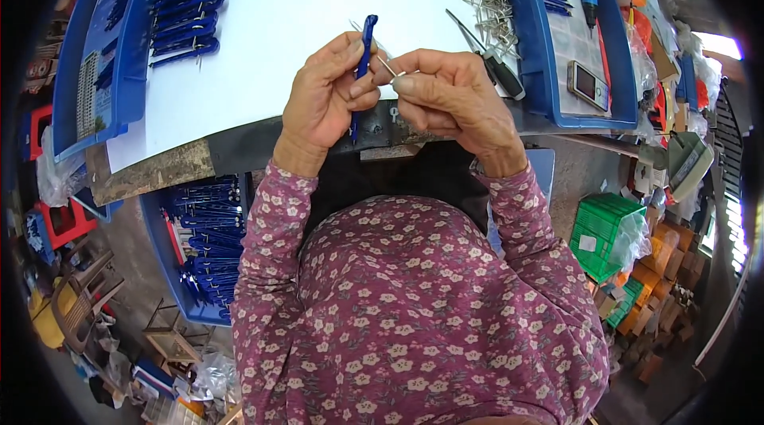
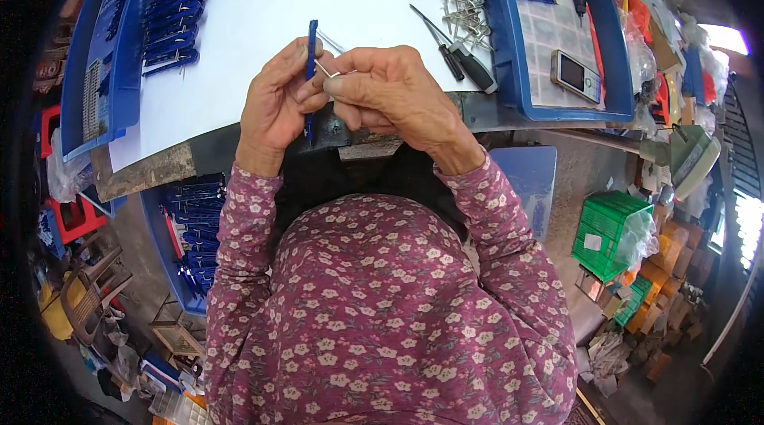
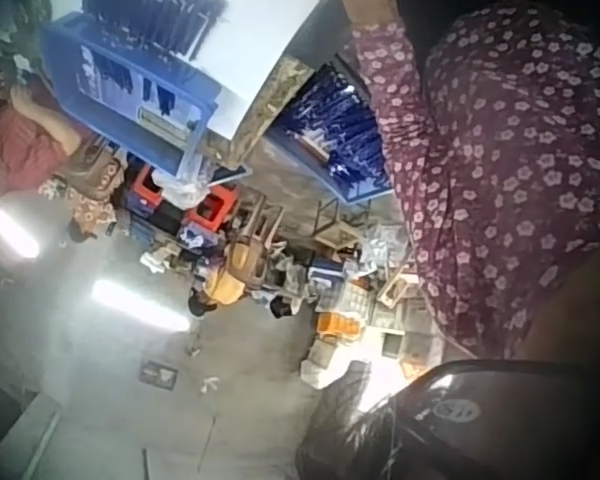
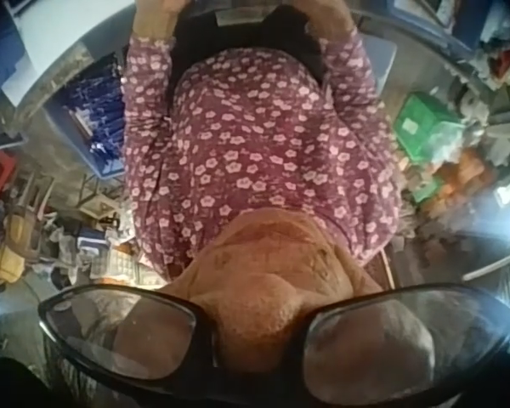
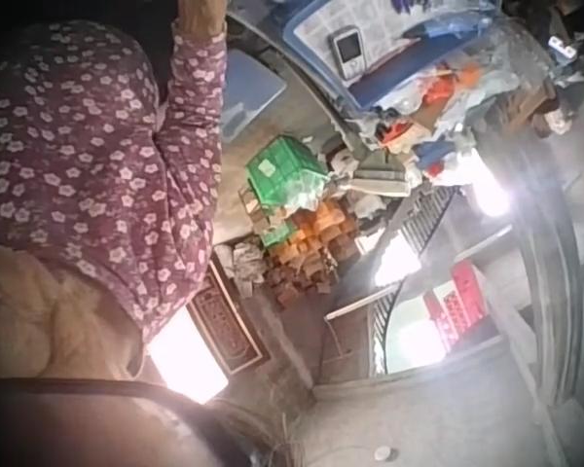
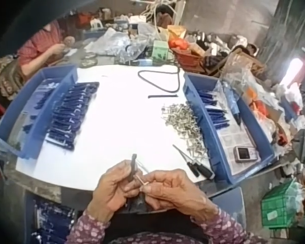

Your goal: Assembling small metal pins into blue plastic components at a manual workstation.

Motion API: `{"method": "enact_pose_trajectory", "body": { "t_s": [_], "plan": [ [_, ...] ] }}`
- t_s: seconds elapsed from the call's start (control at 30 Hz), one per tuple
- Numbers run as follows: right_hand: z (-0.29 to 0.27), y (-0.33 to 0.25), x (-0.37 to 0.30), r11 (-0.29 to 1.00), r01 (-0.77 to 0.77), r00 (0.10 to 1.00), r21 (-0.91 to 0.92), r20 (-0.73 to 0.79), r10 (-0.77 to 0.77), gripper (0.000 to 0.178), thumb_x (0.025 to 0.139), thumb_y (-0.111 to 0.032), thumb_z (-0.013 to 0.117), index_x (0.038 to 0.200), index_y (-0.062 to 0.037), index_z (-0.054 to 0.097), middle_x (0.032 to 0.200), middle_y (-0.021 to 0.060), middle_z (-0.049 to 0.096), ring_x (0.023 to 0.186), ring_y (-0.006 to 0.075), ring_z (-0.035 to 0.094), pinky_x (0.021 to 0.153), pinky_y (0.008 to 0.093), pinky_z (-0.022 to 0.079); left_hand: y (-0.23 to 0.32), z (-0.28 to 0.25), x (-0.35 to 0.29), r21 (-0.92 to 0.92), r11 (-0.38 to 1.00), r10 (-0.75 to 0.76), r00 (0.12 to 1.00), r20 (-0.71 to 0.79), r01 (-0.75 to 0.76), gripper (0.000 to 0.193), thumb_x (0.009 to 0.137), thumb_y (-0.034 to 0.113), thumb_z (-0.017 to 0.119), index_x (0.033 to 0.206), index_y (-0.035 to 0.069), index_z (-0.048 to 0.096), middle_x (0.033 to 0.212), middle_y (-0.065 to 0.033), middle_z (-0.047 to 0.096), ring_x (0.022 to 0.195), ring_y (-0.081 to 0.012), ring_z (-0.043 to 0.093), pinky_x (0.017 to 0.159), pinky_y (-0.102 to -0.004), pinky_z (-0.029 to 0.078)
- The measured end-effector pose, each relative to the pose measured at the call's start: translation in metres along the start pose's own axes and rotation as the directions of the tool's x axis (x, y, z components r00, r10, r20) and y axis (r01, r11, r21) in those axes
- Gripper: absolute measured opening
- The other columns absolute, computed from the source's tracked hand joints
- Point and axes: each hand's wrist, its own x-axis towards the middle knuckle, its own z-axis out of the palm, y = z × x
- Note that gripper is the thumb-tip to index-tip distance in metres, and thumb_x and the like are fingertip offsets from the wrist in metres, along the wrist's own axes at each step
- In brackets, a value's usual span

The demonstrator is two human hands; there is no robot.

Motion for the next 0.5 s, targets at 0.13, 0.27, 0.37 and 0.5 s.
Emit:
{"method": "enact_pose_trajectory", "body": {
  "t_s": [0.13,0.27,0.37,0.5],
  "plan": [
    [-0.0028,0.0028,0.0025,1.0,-0.001,0.999,-0.005,-0.036,0.001,0.026,0.087,-0.021,0.053,0.097,0.0021,0.057,0.054,-0.0012,0.046,0.038,-0.0012,0.026,0.034,0.0144,0.016,-0.0028,-0.0038,0.0021,-0.003,1.0,-0.017,0.995,0.097,0.018,0.014,0.089,0.01,0.043,0.094,-0.002,0.047,0.077,-0.01,0.054,0.05,-0.0062,0.037,0.043,-0.0169,0.031],
    [-0.003,0.0021,0.0019,1.0,-0.02,0.998,0.013,-0.058,0.021,0.025,0.087,-0.022,0.053,0.096,0.0013,0.058,0.054,-0.0027,0.046,0.038,-0.0016,0.027,0.034,0.014,0.016,-0.0041,-0.004,0.0025,-0.005,0.999,-0.036,0.995,0.096,0.036,0.015,0.089,0.011,0.044,0.095,-0.002,0.047,0.077,-0.0095,0.054,0.05,-0.0065,0.037,0.043,-0.0171,0.031],
    [-0.0046,0.0044,0.0024,1.0,-0.001,0.997,0.008,-0.074,0.002,0.024,0.088,-0.021,0.052,0.095,0.0009,0.059,0.054,-0.0027,0.046,0.038,-0.0016,0.027,0.034,0.014,0.016,-0.0044,-0.0033,0.0025,0.019,0.999,-0.046,0.995,0.094,0.045,0.015,0.089,0.012,0.045,0.096,-0.001,0.048,0.076,-0.009,0.054,0.05,-0.0067,0.037,0.043,-0.0171,0.031],
    [-0.0049,0.0017,0.003,1.0,-0.017,0.996,0.026,-0.088,0.019,0.022,0.085,-0.018,0.055,0.087,0.0038,0.058,0.053,0.0001,0.048,0.038,0.0003,0.032,0.033,0.0149,0.02,-0.0044,-0.0028,0.0019,0.075,0.996,-0.047,0.995,0.087,0.04,0.015,0.088,0.013,0.047,0.097,0.001,0.049,0.077,-0.0082,0.054,0.051,-0.0072,0.039,0.043,-0.0172,0.031]
  ]
}}
